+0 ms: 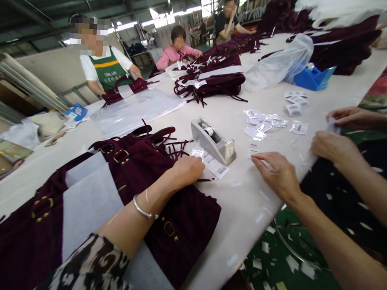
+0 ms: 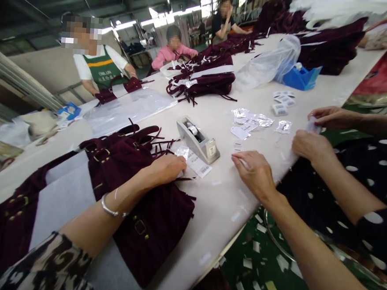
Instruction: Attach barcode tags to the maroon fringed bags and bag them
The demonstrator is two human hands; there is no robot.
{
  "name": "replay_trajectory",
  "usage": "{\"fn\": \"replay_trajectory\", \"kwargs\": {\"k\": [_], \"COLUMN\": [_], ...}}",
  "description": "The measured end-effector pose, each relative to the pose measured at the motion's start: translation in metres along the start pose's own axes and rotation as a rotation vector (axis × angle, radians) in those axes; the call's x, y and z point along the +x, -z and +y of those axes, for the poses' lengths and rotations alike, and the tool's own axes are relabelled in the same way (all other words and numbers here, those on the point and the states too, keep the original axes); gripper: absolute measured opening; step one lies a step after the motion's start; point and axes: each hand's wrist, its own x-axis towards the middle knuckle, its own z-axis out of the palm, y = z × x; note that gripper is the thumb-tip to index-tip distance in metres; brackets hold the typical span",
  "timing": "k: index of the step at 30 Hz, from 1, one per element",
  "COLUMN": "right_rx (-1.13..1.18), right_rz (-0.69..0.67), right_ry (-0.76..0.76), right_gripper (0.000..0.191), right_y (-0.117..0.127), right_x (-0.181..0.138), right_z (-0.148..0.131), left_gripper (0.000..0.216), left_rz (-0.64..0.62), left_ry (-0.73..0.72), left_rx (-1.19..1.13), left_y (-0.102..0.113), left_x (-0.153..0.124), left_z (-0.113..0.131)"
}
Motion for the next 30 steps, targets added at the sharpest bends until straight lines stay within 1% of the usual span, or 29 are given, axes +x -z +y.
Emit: {"fn": "replay_trajectory", "kwargs": {"k": [1,3,5,7,9,11,12,14,17,20,23,27,30], "right_rx": [0.051,0.114,0.084,-0.014,-0.129,-0.214,-0.235,-0.230,-0.187,-0.166,-0.188,-0.258,-0.348], "right_rz": [-0.038,-0.165,-0.286,-0.367,-0.443,-0.526,-0.563,-0.614,-0.622,-0.582,-0.554,-0.562,-0.566], "right_ry": [0.000,0.028,0.088,0.145,0.156,0.123,0.102,0.064,0.024,0.015,0.031,0.089,0.127], "right_gripper": [0.028,0.027,0.025,0.023,0.024,0.017,0.014,0.013,0.011,0.010,0.016,0.030,0.031], "right_y": [0.000,-0.004,-0.014,-0.025,-0.034,-0.040,-0.043,-0.047,-0.056,-0.067,-0.073,-0.067,-0.055], "right_x": [-0.003,-0.007,-0.008,-0.005,0.002,0.011,0.016,0.025,0.034,0.037,0.035,0.036,0.043], "right_z": [-0.013,-0.038,-0.059,-0.074,-0.085,-0.091,-0.093,-0.096,-0.100,-0.107,-0.114,-0.113,-0.103], "left_gripper": [0.030,0.029,0.027,0.024,0.023,0.025,0.027,0.030,0.030,0.029,0.028,0.031,0.034], "left_rz": [-0.012,-0.026,-0.033,-0.039,-0.039,-0.036,-0.032,-0.020,0.002,0.012,0.009,0.022,0.036], "left_ry": [0.031,0.068,0.078,0.087,0.095,0.098,0.098,0.098,0.105,0.101,0.099,0.105,0.105], "left_rx": [0.006,0.023,0.036,0.046,0.052,0.055,0.056,0.055,0.051,0.045,0.035,0.015,-0.002], "left_y": [0.000,-0.001,-0.003,-0.004,-0.003,-0.002,-0.002,0.000,0.001,0.000,-0.003,-0.004,-0.005], "left_x": [0.001,0.003,0.005,0.006,0.006,0.006,0.005,0.004,0.001,0.001,0.003,0.005,0.005], "left_z": [0.000,0.000,-0.001,-0.001,0.000,0.001,0.002,0.003,0.003,0.002,0.001,0.001,0.002]}}
